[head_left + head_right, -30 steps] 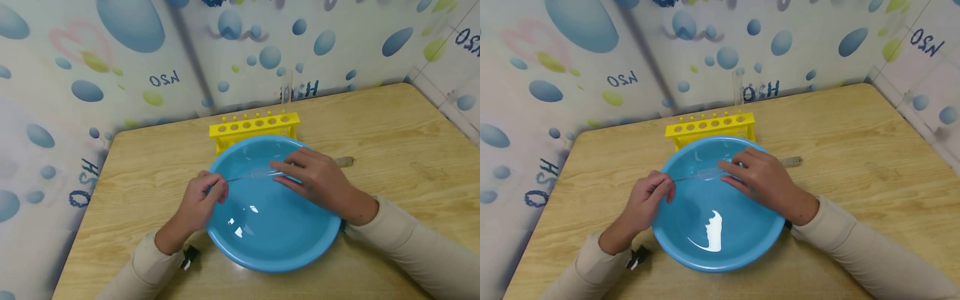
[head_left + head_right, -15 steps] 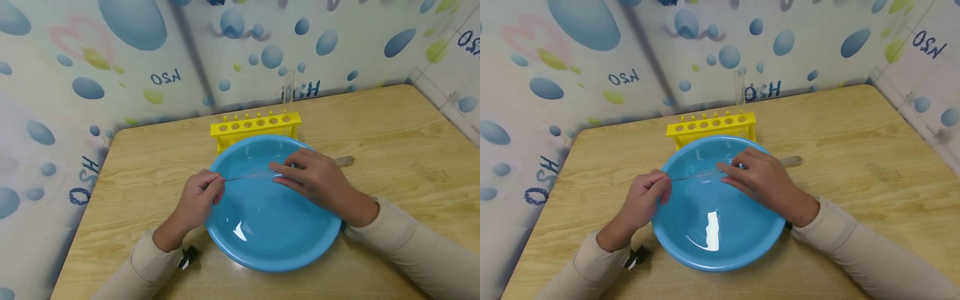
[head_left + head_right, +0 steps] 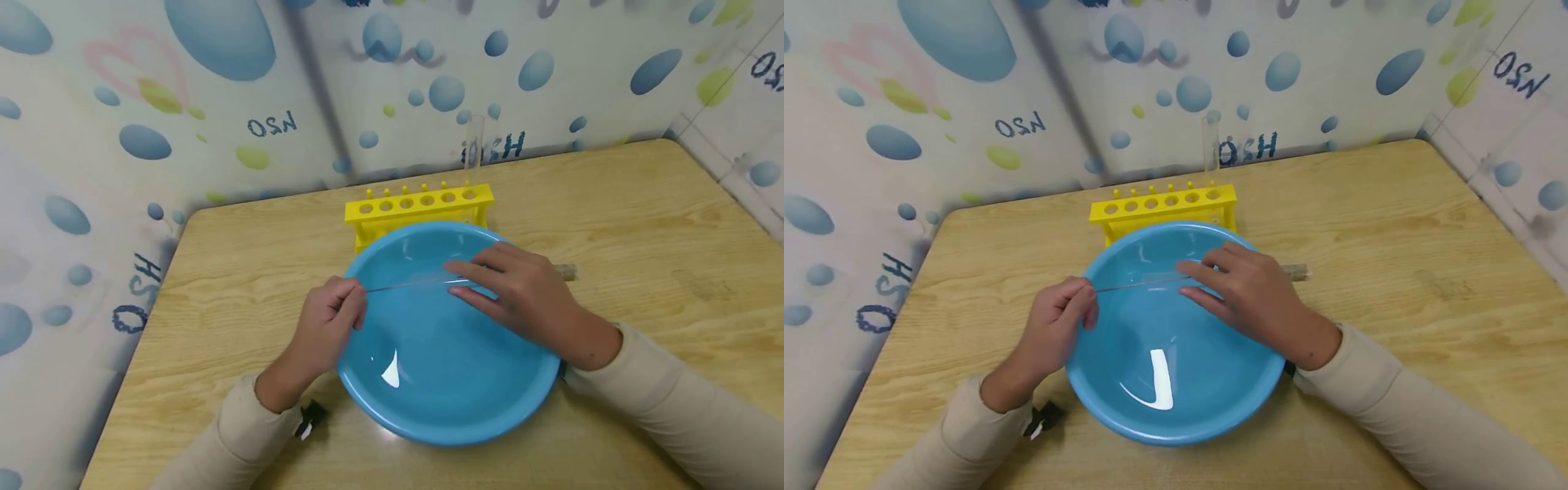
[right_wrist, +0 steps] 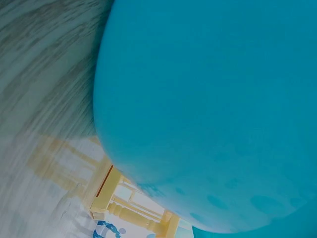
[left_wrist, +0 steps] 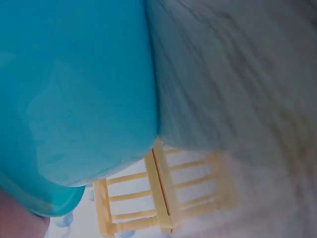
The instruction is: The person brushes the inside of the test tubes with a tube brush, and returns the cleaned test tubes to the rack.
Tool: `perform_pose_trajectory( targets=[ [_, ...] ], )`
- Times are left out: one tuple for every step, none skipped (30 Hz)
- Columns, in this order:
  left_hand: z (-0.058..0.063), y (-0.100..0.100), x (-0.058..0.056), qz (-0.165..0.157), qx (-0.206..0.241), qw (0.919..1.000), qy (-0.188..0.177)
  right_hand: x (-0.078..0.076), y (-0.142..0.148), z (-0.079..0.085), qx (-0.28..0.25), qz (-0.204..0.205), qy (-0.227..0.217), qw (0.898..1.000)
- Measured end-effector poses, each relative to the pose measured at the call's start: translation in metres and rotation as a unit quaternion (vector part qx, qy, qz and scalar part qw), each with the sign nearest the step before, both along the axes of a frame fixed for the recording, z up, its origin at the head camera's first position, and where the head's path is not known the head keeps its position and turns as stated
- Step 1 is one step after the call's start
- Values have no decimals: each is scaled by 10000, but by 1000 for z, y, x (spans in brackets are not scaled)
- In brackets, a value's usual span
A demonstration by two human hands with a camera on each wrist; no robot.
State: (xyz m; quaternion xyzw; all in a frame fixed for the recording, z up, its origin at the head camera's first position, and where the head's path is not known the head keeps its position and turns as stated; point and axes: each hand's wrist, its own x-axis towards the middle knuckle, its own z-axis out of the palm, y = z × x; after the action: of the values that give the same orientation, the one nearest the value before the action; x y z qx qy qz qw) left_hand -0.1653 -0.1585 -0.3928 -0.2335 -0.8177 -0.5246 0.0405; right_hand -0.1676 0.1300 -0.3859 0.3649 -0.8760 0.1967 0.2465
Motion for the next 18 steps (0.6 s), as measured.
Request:
perform_pose_trajectory(
  targets=[
    [0,0,0,-4,-114,9999,127,0,0,0,-3,0,-9,10000],
    [-1,1,0,-33,-176,9996,221,0,0,0,0,10,-10,10000],
    [-1,1,0,-70,-193,9994,269,0,0,0,8,22,-16,10000],
    [-2,1,0,-108,-194,9993,288,0,0,0,21,31,-13,10000],
    [-2,1,1,-160,-197,9993,288,0,0,0,36,37,-16,10000],
    [-2,1,1,-210,-207,9992,286,0,0,0,51,35,-25,10000],
    [-3,1,1,-262,-219,9990,293,1,0,0,72,20,-37,10000],
    [-3,1,2,-302,-221,9988,309,1,0,-1,92,0,-54,9999],
    [-3,0,2,-322,-246,9985,365,1,0,-1,110,-23,-76,9999],
    [-3,0,2,-333,-277,9981,438,1,0,-1,125,-43,-94,9999],
    [-4,0,2,-340,-318,9975,527,2,0,-1,143,-60,-115,9998],
    [-4,0,2,-332,-360,9968,628,1,0,0,159,-79,-136,9997],
    [-4,0,2,-313,-405,9960,732,1,0,0,171,-97,-159,9997],
    [-4,0,2,-278,-456,9952,816,1,0,0,181,-115,-183,9996],
    [-4,0,2,-258,-505,9945,882,1,0,1,196,-135,-212,9995],
    [-3,0,2,-247,-547,9939,920,1,0,1,221,-159,-243,9993],
    [-3,0,2,-243,-592,9934,953,1,0,1,249,-180,-283,9991],
    [-3,0,3,-225,-652,9928,979,1,0,1,274,-199,-329,9989]
  ],
)
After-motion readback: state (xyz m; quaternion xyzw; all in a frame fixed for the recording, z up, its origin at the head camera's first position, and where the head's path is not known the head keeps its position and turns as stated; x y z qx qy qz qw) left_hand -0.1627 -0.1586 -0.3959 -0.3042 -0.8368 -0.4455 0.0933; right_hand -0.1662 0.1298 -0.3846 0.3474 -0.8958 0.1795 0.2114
